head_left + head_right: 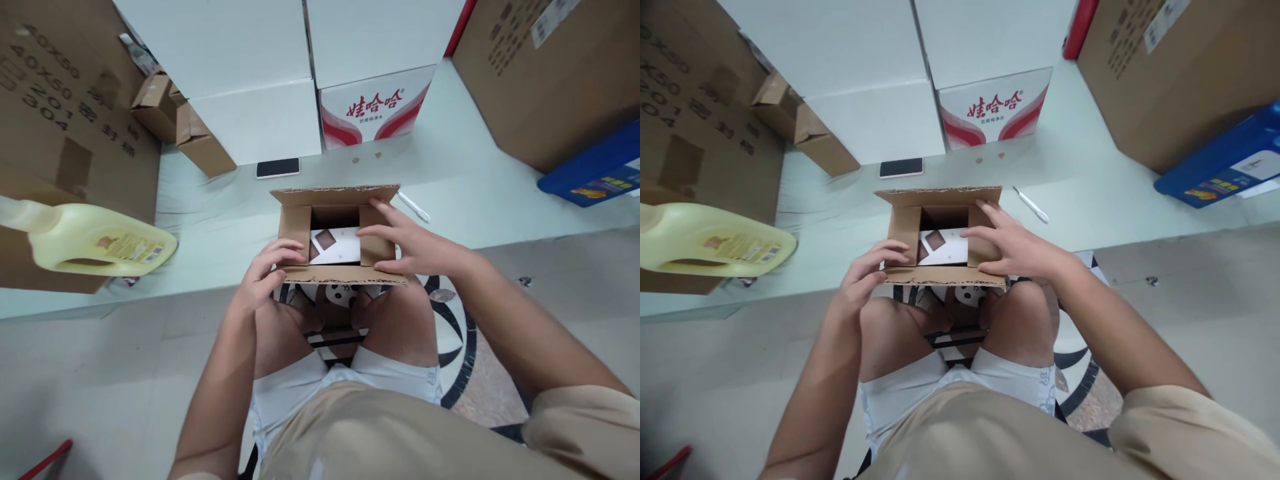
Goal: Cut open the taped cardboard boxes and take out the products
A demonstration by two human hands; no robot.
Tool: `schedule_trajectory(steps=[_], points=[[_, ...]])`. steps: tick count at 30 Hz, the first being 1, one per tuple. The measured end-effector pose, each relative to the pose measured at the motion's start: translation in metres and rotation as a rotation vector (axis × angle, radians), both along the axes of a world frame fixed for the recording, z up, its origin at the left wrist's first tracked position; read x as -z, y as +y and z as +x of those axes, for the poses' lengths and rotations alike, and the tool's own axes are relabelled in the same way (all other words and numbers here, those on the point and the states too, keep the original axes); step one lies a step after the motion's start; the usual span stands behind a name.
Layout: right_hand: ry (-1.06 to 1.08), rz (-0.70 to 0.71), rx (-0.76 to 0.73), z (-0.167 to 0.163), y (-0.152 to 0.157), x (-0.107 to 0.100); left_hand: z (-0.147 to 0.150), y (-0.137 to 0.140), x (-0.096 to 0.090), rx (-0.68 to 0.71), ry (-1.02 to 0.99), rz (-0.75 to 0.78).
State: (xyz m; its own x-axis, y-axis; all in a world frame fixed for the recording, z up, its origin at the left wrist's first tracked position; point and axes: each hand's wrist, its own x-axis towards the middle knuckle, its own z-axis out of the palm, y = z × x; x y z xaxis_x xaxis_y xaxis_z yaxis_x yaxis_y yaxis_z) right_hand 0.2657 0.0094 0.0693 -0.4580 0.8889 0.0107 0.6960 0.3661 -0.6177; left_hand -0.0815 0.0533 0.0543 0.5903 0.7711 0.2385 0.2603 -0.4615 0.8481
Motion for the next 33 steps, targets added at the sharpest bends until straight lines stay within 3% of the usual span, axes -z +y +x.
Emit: schedule_trajectory(steps=[2, 5, 9, 12, 16, 19, 22, 25, 28, 33], points=[[-0.051, 0.003, -0.066, 0.002, 0.008, 0.0, 0.003, 0.008, -0.027, 0.197, 0.149, -0.041], [-0.104, 0.046, -0.142, 0.0, 0.018, 0.002, 0.031, 0.021, -0.057, 0.444, 0.319, -0.035], [-0.137, 0.113, -0.121, -0.006, 0.022, -0.003, 0.074, 0.038, -0.063, 0.531, 0.652, 0.136], [-0.098, 0.178, -0.063, -0.005, 0.017, -0.011, 0.08, 0.05, -0.058, 0.502, 0.824, 0.272], [0.027, 0.171, 0.095, 0.007, 0.008, -0.013, 0.069, 0.059, -0.057, 0.362, 0.887, 0.305], [0.137, 0.168, 0.303, 0.017, 0.002, 0.001, 0.065, 0.061, -0.055, 0.252, 0.969, 0.369], [0.239, 0.079, 0.468, 0.021, -0.003, 0.023, 0.062, 0.066, -0.049, 0.18, 1.039, 0.395], [0.337, -0.022, 0.533, 0.015, -0.007, 0.042, 0.051, 0.079, -0.042, 0.143, 0.984, 0.42], [0.379, -0.02, 0.616, 0.004, -0.007, 0.051, 0.033, 0.095, -0.04, 0.129, 0.914, 0.432], [0.467, -0.01, 0.695, -0.005, -0.007, 0.052, 0.006, 0.103, -0.049, 0.086, 1.083, 0.481]])
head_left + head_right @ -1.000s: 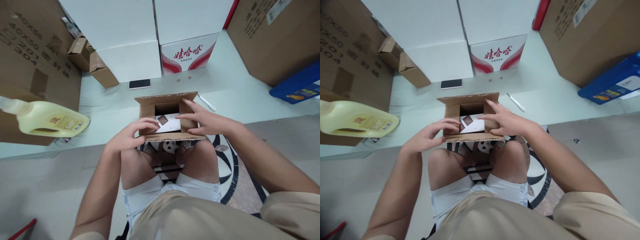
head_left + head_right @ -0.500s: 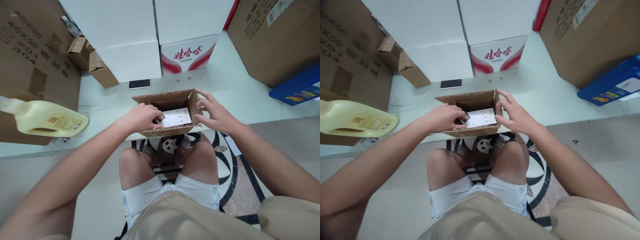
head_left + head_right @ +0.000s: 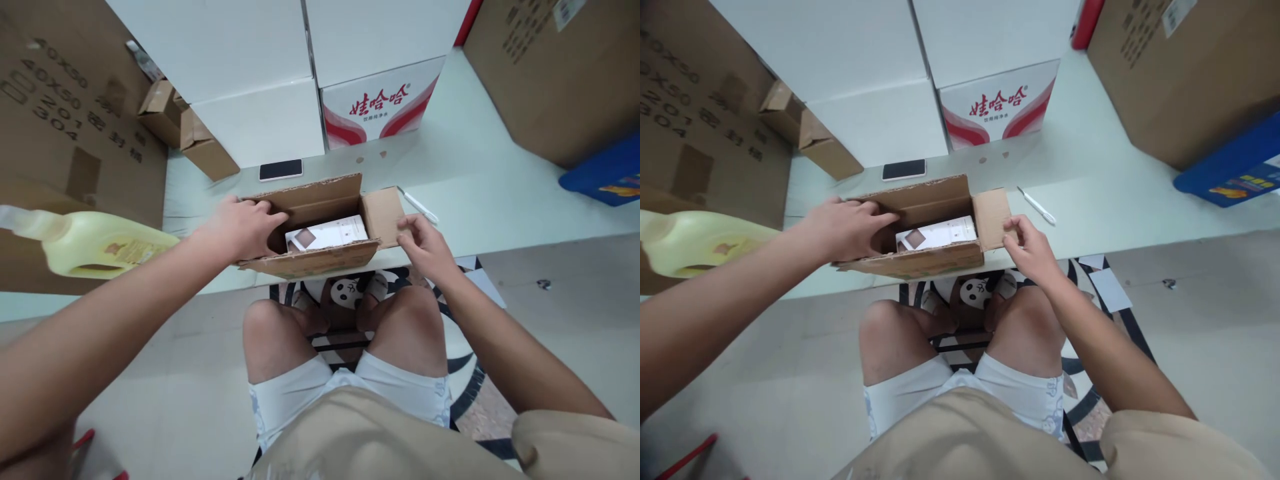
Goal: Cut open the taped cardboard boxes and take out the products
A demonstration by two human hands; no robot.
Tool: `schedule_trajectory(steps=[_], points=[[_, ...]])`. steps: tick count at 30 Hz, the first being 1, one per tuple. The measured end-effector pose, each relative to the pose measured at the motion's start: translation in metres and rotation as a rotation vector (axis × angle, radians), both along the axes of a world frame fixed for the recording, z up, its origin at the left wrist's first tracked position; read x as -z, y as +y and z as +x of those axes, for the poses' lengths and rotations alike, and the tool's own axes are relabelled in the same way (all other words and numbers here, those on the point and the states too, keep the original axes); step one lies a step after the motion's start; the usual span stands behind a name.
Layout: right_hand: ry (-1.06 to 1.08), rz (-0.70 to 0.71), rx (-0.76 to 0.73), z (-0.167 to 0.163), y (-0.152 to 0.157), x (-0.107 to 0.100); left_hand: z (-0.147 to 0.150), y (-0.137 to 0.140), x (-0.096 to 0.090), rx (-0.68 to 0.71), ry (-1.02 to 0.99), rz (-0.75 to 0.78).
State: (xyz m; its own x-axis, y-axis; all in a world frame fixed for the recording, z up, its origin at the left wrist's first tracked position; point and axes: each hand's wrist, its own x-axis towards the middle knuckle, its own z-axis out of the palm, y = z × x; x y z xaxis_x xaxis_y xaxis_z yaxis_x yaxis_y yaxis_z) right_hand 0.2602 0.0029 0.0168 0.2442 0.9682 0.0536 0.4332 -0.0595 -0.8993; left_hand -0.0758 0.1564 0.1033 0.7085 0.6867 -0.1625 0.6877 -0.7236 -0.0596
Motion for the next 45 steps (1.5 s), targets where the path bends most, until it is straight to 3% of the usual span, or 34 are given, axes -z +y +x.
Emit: schedule_trajectory(steps=[3, 6, 10, 13, 18, 21, 24, 27, 31, 35, 38, 42, 45], points=[[0.038, 0.015, -0.016, 0.001, -0.003, 0.001, -0.002, -0.01, -0.005, -0.024, 0.113, 0.029], [0.049, 0.058, -0.022, 0.0, -0.007, 0.004, 0.009, -0.019, -0.005, 0.05, 0.13, -0.003], [0.082, 0.089, -0.033, -0.003, -0.014, 0.006, 0.031, -0.023, -0.002, 0.114, 0.114, -0.156], [0.123, 0.095, -0.072, -0.004, -0.023, 0.009, 0.046, -0.027, -0.004, 0.151, 0.269, -0.242], [0.297, 0.058, -0.109, -0.018, -0.045, 0.022, 0.061, -0.03, -0.005, 0.111, 0.421, -0.207], [0.468, -0.034, -0.005, -0.042, -0.057, 0.036, 0.062, -0.017, 0.005, 0.06, 0.403, -0.202], [0.578, -0.234, 0.075, -0.069, -0.068, 0.053, 0.064, 0.003, 0.012, 0.03, 0.365, -0.196], [0.622, -0.373, 0.023, -0.088, -0.077, 0.069, 0.073, 0.027, 0.008, -0.019, 0.325, -0.191], [0.633, -0.439, -0.028, -0.091, -0.086, 0.078, 0.093, 0.064, -0.005, -0.16, 0.29, -0.2], [0.597, -0.458, -0.007, -0.079, -0.091, 0.076, 0.104, 0.099, -0.022, -0.21, 0.159, -0.139], [0.567, -0.442, 0.006, -0.071, -0.095, 0.076, 0.099, 0.112, -0.048, -0.206, -0.039, -0.089], [0.535, -0.397, 0.009, -0.068, -0.1, 0.078, 0.074, 0.101, -0.09, -0.302, -0.389, -0.048], [0.461, -0.333, -0.023, -0.066, -0.093, 0.071, 0.05, 0.08, -0.1, -0.361, -0.745, -0.01]])
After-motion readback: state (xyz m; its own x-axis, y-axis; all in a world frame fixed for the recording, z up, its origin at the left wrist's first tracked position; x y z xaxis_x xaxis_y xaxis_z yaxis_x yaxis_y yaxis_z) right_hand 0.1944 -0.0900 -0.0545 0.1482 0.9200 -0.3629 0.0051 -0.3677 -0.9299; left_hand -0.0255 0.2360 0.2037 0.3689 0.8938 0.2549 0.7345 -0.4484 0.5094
